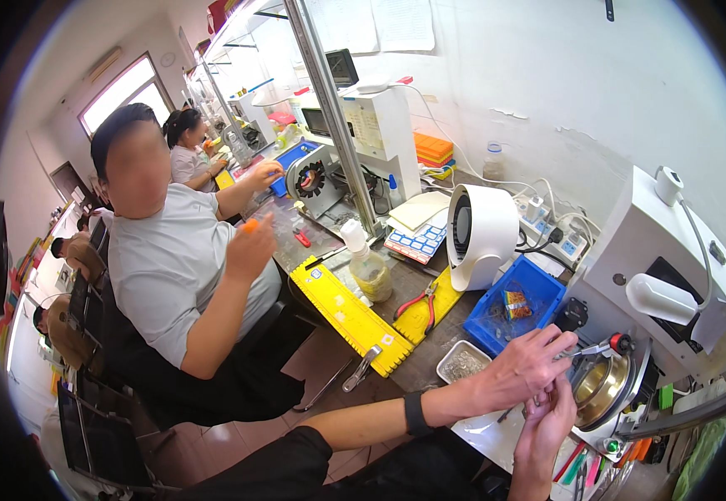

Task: Assemble small mechanical and electrical components at a workbench, involving gluing, testing, and fitting parts.

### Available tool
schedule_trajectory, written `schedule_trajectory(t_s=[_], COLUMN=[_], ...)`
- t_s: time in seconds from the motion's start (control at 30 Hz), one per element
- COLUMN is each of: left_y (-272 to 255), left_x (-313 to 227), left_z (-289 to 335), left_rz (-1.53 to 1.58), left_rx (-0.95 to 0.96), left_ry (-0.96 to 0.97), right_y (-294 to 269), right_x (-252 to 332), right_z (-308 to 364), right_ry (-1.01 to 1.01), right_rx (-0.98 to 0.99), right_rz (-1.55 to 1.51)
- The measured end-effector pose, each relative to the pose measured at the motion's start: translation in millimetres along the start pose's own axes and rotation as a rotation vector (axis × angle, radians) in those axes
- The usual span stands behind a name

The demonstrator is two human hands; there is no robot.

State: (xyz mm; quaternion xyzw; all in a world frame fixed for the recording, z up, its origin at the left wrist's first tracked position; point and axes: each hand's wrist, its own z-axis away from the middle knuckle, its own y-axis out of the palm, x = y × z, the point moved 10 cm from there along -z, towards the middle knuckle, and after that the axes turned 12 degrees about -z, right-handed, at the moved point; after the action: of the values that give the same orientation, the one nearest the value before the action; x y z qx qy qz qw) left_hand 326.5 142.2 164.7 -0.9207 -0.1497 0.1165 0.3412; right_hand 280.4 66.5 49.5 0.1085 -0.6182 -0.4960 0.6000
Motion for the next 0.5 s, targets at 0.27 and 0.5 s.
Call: schedule_trajectory(t_s=[0.27,0.5], left_y=[-3.3,-4.5], left_x=[-1.9,2.2], left_z=[1.7,-0.4], left_rz=[-0.007,0.029], left_rx=[-0.036,-0.015], left_ry=[-0.034,-0.088], right_y=[9.1,-8.6], right_x=[0.6,-8.1], right_z=[14.7,19.5], right_ry=[-0.002,0.05], right_rx=[-0.125,-0.034], right_rz=[0.006,-0.04])
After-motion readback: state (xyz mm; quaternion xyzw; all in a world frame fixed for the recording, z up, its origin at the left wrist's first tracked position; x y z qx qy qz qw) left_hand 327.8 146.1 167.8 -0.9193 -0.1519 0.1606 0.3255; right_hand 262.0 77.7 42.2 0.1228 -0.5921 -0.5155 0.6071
